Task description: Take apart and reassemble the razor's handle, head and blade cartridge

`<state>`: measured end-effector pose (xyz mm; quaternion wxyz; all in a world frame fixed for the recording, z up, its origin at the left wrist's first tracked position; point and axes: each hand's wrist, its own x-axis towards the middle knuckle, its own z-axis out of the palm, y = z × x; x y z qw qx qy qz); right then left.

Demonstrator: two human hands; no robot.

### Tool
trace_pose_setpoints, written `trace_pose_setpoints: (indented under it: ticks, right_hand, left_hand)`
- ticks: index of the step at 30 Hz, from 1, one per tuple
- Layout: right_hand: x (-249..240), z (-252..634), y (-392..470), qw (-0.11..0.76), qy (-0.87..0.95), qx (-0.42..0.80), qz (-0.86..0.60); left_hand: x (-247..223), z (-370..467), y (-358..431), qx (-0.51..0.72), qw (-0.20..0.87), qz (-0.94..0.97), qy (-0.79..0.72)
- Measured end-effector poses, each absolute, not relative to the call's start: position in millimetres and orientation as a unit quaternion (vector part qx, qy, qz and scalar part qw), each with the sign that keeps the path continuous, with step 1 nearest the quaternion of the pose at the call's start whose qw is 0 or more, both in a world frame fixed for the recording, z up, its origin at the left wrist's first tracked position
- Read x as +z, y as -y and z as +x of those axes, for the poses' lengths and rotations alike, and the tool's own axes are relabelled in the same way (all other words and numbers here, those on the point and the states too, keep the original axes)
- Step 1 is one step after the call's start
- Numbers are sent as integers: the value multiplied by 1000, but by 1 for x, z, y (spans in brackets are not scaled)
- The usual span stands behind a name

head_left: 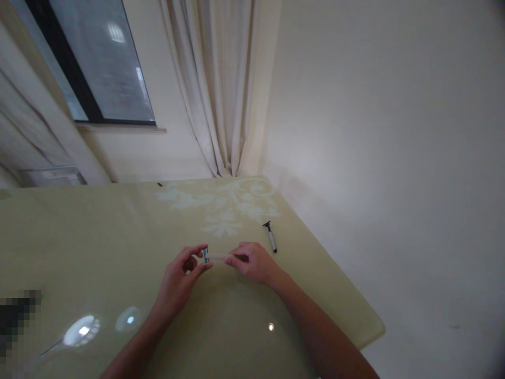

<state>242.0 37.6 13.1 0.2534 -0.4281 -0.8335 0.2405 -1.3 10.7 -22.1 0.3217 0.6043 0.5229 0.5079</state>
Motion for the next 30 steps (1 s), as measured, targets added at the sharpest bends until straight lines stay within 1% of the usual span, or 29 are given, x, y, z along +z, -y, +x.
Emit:
trace_pose_setpoints:
  ticks: [3, 8, 12, 18, 23, 28, 30]
  right_hand:
    - [13, 244, -38, 255, 825, 218, -454]
    - [12, 240, -35, 256, 840, 212, -428]
    - [12, 241, -37, 255, 826, 198, -462]
    - [12, 239, -33, 264, 842, 210, -421]
    - [15, 241, -34, 258, 825, 183, -468]
    - [15, 237, -31, 259, 838, 196, -438]
    - [15, 236, -30, 255, 836, 185, -450]
  left_hand:
    - [-22, -1, -10, 503, 321, 608, -524]
    - [-19, -1, -10, 508, 315, 606, -524]
    - [-19, -1, -11, 508, 312, 605, -527]
    - [-20, 1, -8, 507, 321, 605, -524]
    - [-18, 2, -7, 509, 318, 605, -524]
    - [-19, 3, -7, 501, 315, 613, -523]
    - [-19, 4, -7, 503, 314, 613, -522]
